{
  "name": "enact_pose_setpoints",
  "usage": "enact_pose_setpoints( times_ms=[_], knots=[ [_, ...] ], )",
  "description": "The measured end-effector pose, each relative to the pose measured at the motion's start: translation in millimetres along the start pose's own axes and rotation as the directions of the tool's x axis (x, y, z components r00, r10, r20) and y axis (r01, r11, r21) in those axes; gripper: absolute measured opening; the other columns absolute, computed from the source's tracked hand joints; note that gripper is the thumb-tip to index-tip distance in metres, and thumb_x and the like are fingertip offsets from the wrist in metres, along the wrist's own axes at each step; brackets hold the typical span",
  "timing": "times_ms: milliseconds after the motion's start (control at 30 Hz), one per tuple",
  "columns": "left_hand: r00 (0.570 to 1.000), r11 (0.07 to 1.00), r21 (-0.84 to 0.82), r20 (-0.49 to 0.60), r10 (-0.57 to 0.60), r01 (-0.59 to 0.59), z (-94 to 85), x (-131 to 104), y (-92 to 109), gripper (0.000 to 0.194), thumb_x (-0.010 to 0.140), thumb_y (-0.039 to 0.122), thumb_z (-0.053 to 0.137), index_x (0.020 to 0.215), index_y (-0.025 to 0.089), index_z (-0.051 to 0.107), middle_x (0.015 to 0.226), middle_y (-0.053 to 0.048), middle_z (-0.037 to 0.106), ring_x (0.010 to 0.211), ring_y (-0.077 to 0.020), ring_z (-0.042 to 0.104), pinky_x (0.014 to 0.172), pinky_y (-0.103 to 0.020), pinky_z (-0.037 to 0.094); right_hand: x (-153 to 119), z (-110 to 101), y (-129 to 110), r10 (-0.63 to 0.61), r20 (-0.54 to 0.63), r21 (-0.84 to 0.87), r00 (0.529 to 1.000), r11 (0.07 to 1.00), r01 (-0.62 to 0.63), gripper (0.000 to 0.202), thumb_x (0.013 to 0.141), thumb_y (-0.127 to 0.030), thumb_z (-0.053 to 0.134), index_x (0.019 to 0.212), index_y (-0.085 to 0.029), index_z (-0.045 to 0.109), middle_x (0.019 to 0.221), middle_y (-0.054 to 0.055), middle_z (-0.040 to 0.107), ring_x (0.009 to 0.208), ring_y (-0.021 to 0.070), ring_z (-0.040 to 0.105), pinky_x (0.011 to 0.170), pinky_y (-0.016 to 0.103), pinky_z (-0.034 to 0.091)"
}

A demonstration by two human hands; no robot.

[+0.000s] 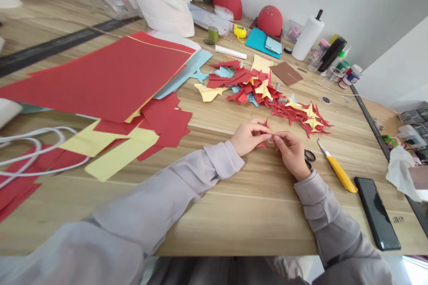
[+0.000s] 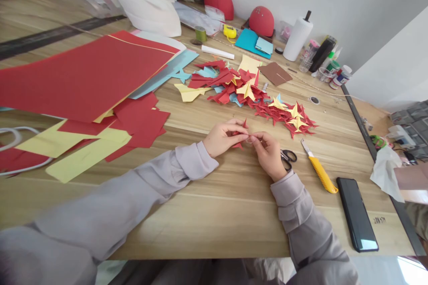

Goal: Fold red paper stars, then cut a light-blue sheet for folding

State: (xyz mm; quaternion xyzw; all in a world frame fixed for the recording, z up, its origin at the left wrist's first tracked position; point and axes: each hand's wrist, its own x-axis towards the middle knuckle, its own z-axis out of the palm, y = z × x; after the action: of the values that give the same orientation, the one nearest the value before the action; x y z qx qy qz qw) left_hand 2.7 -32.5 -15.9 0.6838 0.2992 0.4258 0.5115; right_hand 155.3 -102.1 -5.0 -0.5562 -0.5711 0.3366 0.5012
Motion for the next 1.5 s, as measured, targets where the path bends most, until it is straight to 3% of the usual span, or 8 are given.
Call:
enact_pose_setpoints(
  times_ms=[300,700,933,1067,1267,1400,1500],
  knots=[
    [0.999,0.998,-0.041,0.011,-0.042,0.042,-0.2,0.1,2.3,0.012,0.071,0.024,0.067,0.076,0.014,0.071,0.098,-0.008,0.06,0.082,-0.0156,0.058,0.069,-0.028,0.049,0.9,0.7,-2.5,0.033,0.008,0.105,0.999,0.994,-0.034,0.024,0.076,-0.041,0.068,0.083,-0.019,0.064,0.068,0.0,0.064,0.057,0.0115,0.056,0.055,0.026,0.046],
    [0.995,1.0,0.003,0.094,0.024,-0.024,-1.7,-2.0,4.0,0.004,0.069,0.014,0.068,0.072,0.015,0.069,0.106,-0.008,0.058,0.082,-0.0139,0.057,0.072,-0.028,0.048,1.2,-0.3,-5.5,0.074,0.026,0.117,0.997,0.99,-0.076,0.024,0.074,-0.041,0.069,0.08,-0.018,0.064,0.066,0.0,0.064,0.057,0.0116,0.057,0.053,0.025,0.046],
    [0.996,1.0,-0.013,0.087,-0.003,0.004,0.5,-2.9,7.5,0.019,0.067,0.031,0.072,0.066,0.014,0.064,0.104,-0.007,0.057,0.062,-0.007,0.049,0.061,-0.025,0.045,1.0,0.5,-4.8,0.087,0.007,0.107,0.996,0.99,-0.087,0.025,0.07,-0.041,0.073,0.076,-0.018,0.065,0.068,0.001,0.066,0.055,0.011,0.056,0.054,0.025,0.047],
    [0.997,1.0,0.014,0.075,-0.01,0.009,0.2,-2.8,9.5,0.019,0.071,0.029,0.067,0.063,0.014,0.061,0.101,-0.008,0.059,0.066,-0.0095,0.052,0.064,-0.026,0.045,0.9,1.1,-4.8,0.095,0.02,0.115,0.995,0.989,-0.097,0.024,0.069,-0.04,0.074,0.076,-0.018,0.066,0.068,0.002,0.067,0.056,0.0117,0.057,0.055,0.026,0.049],
    [0.996,0.998,0.042,0.071,0.054,-0.057,0.0,-2.8,9.5,0.005,0.068,0.015,0.064,0.066,0.016,0.06,0.099,-0.007,0.06,0.094,-0.0179,0.057,0.085,-0.033,0.045,1.1,1.0,-4.4,0.078,0.023,0.098,0.997,0.992,-0.08,0.023,0.071,-0.041,0.072,0.077,-0.019,0.067,0.071,0.003,0.069,0.062,0.0145,0.062,0.059,0.029,0.052],
    [0.996,0.996,0.062,0.061,0.065,-0.069,1.5,-3.7,8.8,0.005,0.069,0.014,0.063,0.073,0.015,0.063,0.097,-0.007,0.058,0.087,-0.0157,0.057,0.076,-0.029,0.048,0.5,1.8,-4.6,0.063,0.004,0.079,0.998,0.995,-0.063,0.021,0.072,-0.039,0.071,0.078,-0.02,0.067,0.074,0.003,0.07,0.065,0.0154,0.063,0.059,0.029,0.053],
    [0.997,0.997,0.047,0.041,0.061,-0.063,2.2,-4.9,8.5,0.025,0.072,0.016,0.062,0.096,0.017,0.068,0.101,-0.007,0.054,0.088,-0.0148,0.056,0.069,-0.024,0.049,0.4,2.2,-4.2,0.05,-0.029,0.08,0.998,0.996,-0.048,0.02,0.072,-0.038,0.071,0.079,-0.02,0.068,0.077,0.004,0.07,0.068,0.0158,0.063,0.06,0.029,0.052]
  ],
)
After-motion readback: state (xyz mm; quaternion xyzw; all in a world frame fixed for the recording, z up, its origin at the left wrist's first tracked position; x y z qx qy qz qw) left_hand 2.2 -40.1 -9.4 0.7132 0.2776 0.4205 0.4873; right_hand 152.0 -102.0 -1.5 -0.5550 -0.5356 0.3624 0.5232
